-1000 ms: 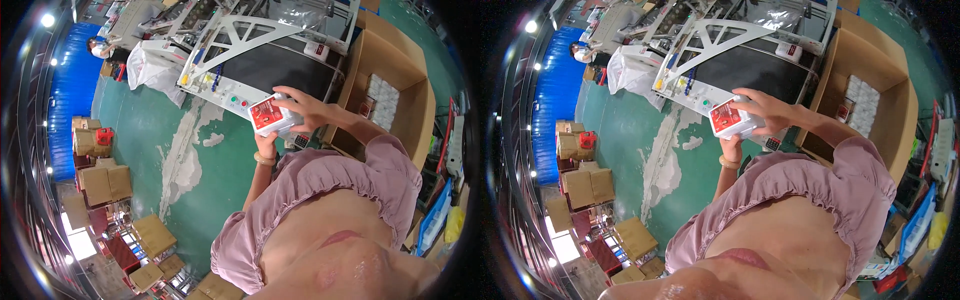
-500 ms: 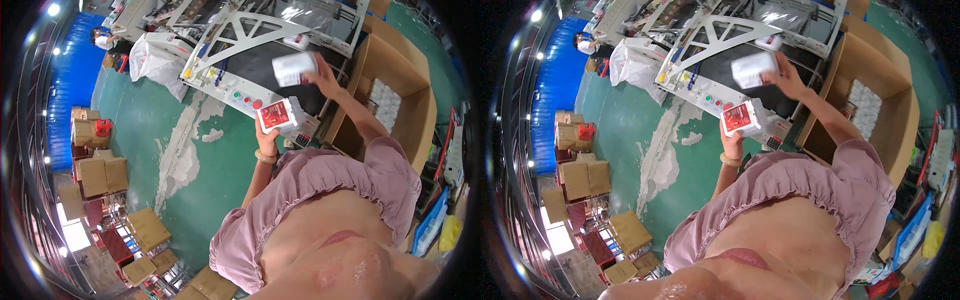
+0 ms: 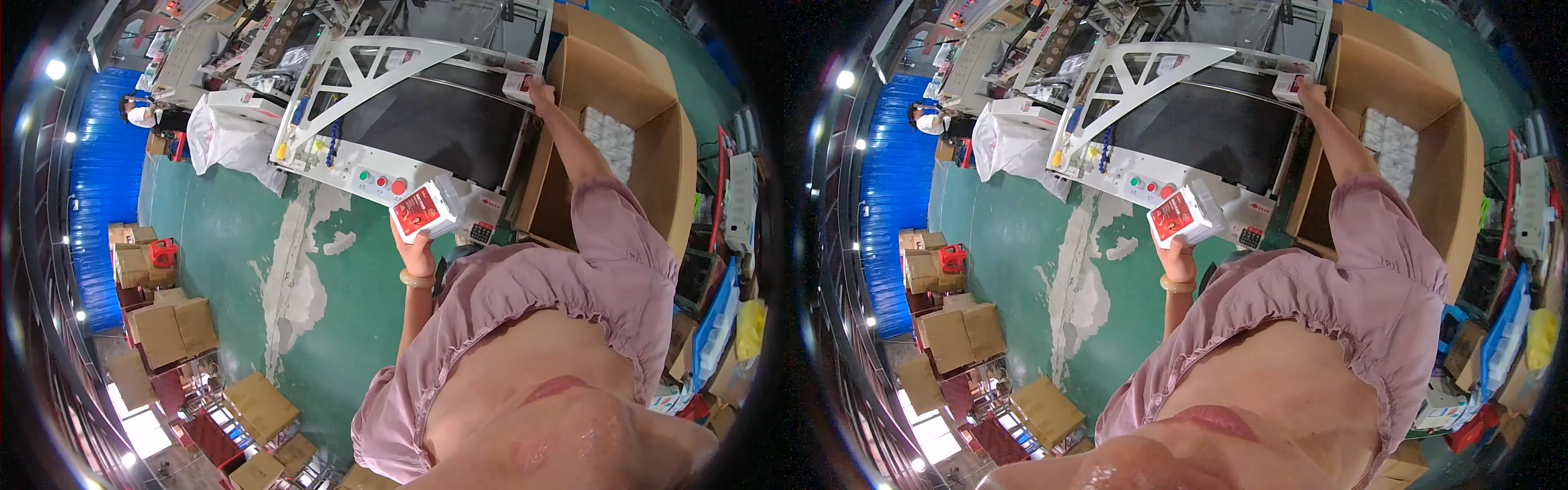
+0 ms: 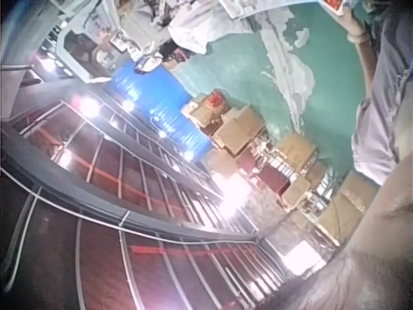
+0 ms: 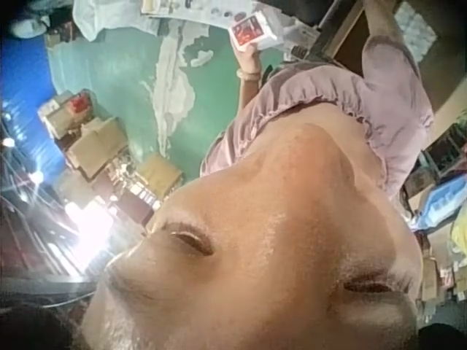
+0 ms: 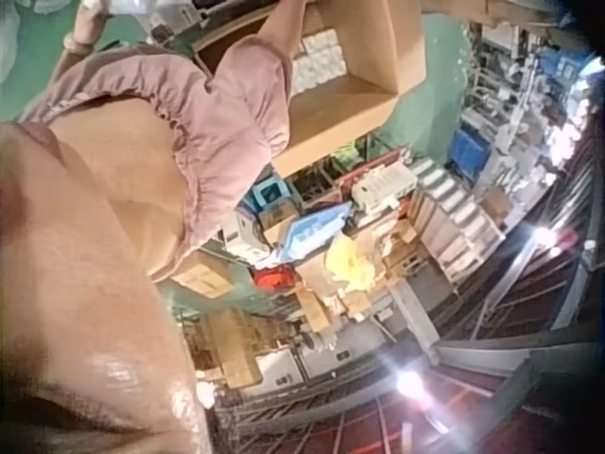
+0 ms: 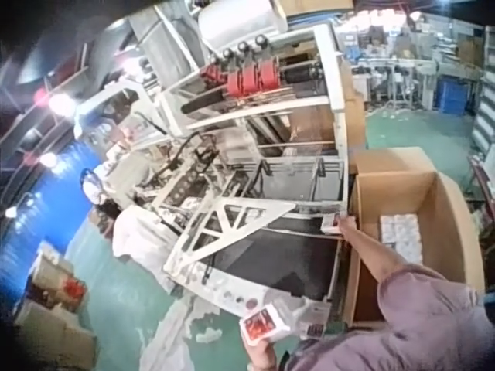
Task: Organizing small boxed products into larger shipping containers and placing items on a conveyor belt.
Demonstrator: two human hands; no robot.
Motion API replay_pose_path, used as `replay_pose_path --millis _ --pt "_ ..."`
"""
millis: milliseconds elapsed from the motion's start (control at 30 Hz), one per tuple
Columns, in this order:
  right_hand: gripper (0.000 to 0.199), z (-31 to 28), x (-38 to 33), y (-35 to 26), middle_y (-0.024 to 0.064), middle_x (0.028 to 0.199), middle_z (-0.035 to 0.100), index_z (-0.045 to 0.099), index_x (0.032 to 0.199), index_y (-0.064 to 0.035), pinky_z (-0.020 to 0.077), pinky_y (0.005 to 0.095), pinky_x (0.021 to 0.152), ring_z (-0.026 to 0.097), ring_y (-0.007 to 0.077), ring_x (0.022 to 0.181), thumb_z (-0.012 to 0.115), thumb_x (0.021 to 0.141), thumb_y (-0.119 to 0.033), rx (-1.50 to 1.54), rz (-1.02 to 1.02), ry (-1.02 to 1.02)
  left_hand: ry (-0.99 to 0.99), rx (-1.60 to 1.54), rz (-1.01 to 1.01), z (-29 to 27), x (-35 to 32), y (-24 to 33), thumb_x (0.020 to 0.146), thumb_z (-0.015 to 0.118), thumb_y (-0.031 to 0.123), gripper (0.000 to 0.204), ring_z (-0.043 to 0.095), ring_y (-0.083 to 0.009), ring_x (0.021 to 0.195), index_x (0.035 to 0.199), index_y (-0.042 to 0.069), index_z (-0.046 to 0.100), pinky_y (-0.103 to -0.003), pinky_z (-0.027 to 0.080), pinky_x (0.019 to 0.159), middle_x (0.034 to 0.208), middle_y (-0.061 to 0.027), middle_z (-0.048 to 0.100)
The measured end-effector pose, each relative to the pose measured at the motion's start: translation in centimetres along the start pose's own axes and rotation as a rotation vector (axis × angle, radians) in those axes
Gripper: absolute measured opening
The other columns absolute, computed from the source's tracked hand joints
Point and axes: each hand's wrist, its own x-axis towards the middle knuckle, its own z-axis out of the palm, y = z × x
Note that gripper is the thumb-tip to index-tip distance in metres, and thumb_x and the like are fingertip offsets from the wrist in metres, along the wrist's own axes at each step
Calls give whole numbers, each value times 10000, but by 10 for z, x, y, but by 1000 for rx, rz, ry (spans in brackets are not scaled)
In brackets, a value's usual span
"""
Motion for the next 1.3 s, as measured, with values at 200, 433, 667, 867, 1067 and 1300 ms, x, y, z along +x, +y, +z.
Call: replay_pose_path --millis 200,433,667,867,1067,1300 --pt "700 -6 -2 -3 234 1169 529 484 1198 -30 420 432 895 461 381 1156 541 766 -577 -107 -60 -292 9 8 14 3 0 4 706 736 176 870 531 -208 1050 1397 85 215 -340 477 843 1212 -74 489" --pt "473 -6 -102 14 164 1179 524 492 1187 -46 408 381 914 486 323 1125 609 819 -321 -10 -1040 -507 -18 169 -132 -19 7 -16 835 565 422 674 505 -243 1123 1360 98 294 -369 467 868 1271 -74 469" --pt "683 -89 -283 3 207 1290 382 418 1244 -23 309 463 988 372 368 1192 714 676 -262 -53 -1871 -1128 -28 -31 -397 11 10 -17 939 324 498 582 565 -203 1028 1344 81 317 -334 486 815 1179 -77 539" --pt "768 -85 -289 6 215 1270 374 363 1276 -26 279 451 1012 332 393 1208 708 609 -187 -125 -1564 -1271 -92 41 -456 21 7 -15 919 288 556 626 508 -253 1124 1353 106 322 -379 422 935 1271 -97 482" --pt "788 -76 -270 -5 197 1281 354 330 1294 -23 260 407 1038 312 366 1233 709 614 -144 -227 -1566 -1283 -108 92 -442 16 5 -17 912 491 368 590 503 -232 1124 1360 58 266 -353 410 949 1256 -122 476" --pt "755 -72 -277 4 126 1340 365 261 1378 -45 296 339 1018 332 187 1245 676 765 -192 450 -896 -1555 40 794 407 50 28 11 650 787 208 810 560 -219 1025 1267 -8 309 -336 461 850 1122 -128 512"
